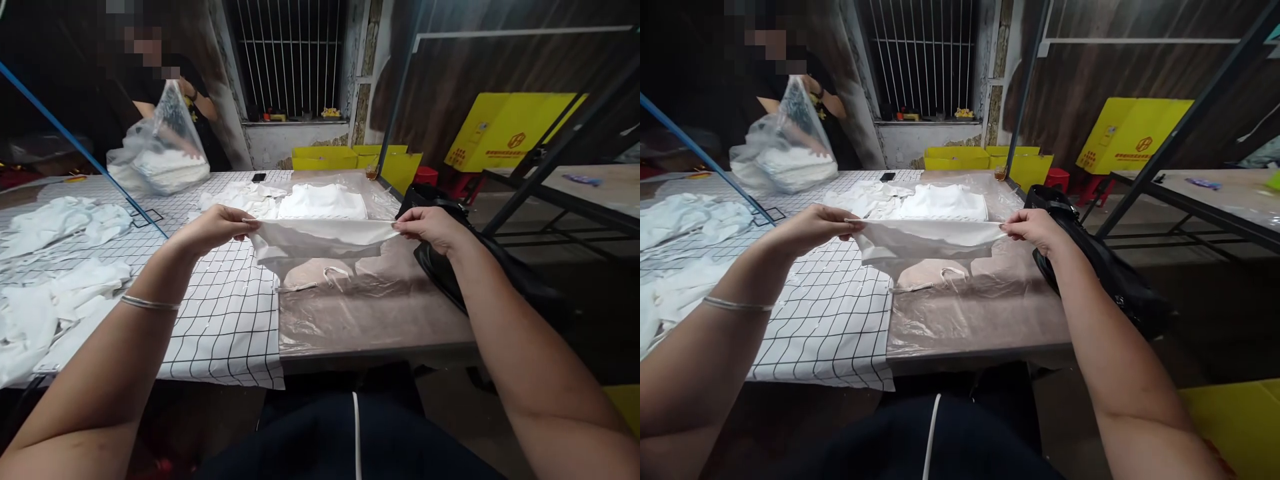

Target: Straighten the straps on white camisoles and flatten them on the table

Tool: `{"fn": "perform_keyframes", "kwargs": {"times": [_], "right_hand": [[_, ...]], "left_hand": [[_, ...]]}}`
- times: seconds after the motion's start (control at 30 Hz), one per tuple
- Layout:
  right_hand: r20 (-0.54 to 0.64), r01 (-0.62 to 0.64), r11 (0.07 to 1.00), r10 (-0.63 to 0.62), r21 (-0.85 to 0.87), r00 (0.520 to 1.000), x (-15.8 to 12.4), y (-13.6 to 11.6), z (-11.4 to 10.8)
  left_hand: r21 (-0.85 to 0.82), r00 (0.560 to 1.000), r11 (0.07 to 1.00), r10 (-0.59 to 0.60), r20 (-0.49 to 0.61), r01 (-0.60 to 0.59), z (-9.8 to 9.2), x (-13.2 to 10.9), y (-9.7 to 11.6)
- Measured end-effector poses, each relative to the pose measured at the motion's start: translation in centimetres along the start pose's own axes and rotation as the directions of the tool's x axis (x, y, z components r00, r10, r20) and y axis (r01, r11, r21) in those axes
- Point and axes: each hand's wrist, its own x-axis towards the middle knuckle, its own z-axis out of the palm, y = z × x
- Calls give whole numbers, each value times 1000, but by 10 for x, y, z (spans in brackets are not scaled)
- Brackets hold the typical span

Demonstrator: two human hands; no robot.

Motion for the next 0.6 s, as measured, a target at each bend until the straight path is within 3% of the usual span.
{"fn": "perform_keyframes", "kwargs": {"times": [0.13, 0.27, 0.37, 0.43, 0.5, 0.53, 0.6], "right_hand": [[-20, -9, 1000, 9, -7, 1000, 0, 6, -2], [-30, -89, 995, 88, -34, 996, 6, 26, 14], [-163, -141, 979, 117, -146, 980, 12, 49, 36], [-196, -46, 966, -5, -256, 981, 11, 64, 50], [2, 123, 930, -130, -345, 991, 3, 77, 62], [164, 211, 905, -160, -369, 973, -2, 83, 67], [430, 332, 854, -145, -401, 891, -12, 93, 77]], "left_hand": [[-48, 1000, 999, -9, 19, 10, 12, 1, -8], [-82, 993, 991, -101, 64, 106, 47, 8, -30], [-58, 979, 980, -195, -61, 192, 82, 14, -51], [41, 989, 993, -102, -107, 107, 101, 15, -65], [177, 997, 982, 66, 38, -72, 116, 13, -78], [225, 981, 962, 120, 152, -152, 121, 12, -84], [273, 939, 936, 131, 318, -222, 128, 10, -92]]}}
